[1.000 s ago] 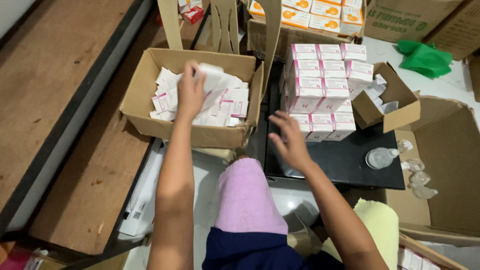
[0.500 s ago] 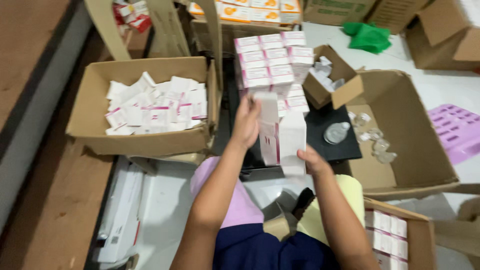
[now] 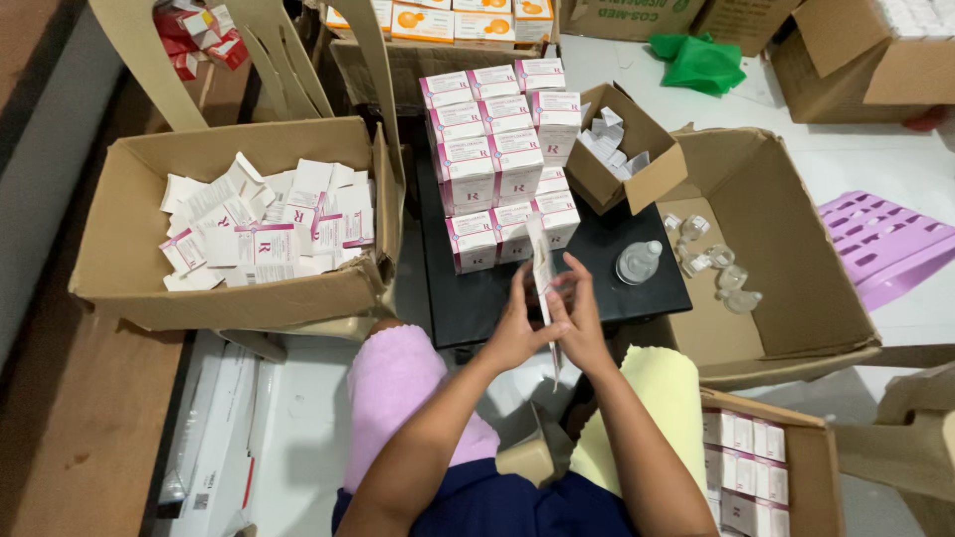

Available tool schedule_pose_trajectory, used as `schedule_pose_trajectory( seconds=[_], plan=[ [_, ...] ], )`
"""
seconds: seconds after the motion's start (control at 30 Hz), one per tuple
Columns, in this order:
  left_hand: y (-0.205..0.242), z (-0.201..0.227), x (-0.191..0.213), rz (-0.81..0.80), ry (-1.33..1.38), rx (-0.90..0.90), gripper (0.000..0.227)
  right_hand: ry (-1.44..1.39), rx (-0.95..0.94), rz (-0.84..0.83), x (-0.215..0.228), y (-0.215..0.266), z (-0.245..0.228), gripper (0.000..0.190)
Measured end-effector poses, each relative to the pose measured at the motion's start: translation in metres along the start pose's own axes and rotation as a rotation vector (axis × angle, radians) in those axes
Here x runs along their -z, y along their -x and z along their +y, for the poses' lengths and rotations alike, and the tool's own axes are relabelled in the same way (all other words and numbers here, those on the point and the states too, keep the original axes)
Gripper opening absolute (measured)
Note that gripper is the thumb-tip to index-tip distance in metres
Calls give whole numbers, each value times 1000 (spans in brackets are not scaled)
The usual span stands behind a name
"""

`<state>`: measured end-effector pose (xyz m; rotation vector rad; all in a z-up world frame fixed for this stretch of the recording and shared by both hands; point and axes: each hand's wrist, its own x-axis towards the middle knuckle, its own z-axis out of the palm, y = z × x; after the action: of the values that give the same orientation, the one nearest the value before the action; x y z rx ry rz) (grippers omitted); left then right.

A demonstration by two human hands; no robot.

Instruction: The person sits on the floor and repeatedly picks up small clear bottles and white paper inserts, places them into small white boxes with pink branding, closes the boxes, and stacks them on a black tray. The person handles items one at a time and maintains a growing stack of completed boxes.

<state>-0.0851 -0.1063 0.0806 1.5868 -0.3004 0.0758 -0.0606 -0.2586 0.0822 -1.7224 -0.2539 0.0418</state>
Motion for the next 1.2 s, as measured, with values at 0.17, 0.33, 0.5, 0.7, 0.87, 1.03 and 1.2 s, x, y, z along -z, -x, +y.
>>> schedule_pose_trajectory(
  seconds=[0.17, 0.33, 0.5, 0.7, 0.87, 1.03, 1.2],
  plan=[
    [-6, -29, 10, 55, 113, 125, 91, 293, 70, 250, 3, -13, 1, 65],
    [-12, -57, 20, 58, 310, 125, 75, -26, 86, 127, 10, -17, 3, 65],
    [-5, -43, 18, 5, 550, 104, 89, -72, 157, -137, 6, -8, -7, 68],
    [-6, -19, 23, 0, 154, 41, 92, 249, 217, -46, 20, -2, -6, 55],
    [-4, -12, 24, -91, 122, 33, 88, -20, 54, -87, 23, -3, 11, 36],
    [-4, -1, 23, -177, -94, 123, 79, -443, 61, 219, 23, -17, 2, 39],
    [-2, 8, 24, -184, -292, 107, 85, -224, 9, 209, 39, -7, -20, 17]
  ],
)
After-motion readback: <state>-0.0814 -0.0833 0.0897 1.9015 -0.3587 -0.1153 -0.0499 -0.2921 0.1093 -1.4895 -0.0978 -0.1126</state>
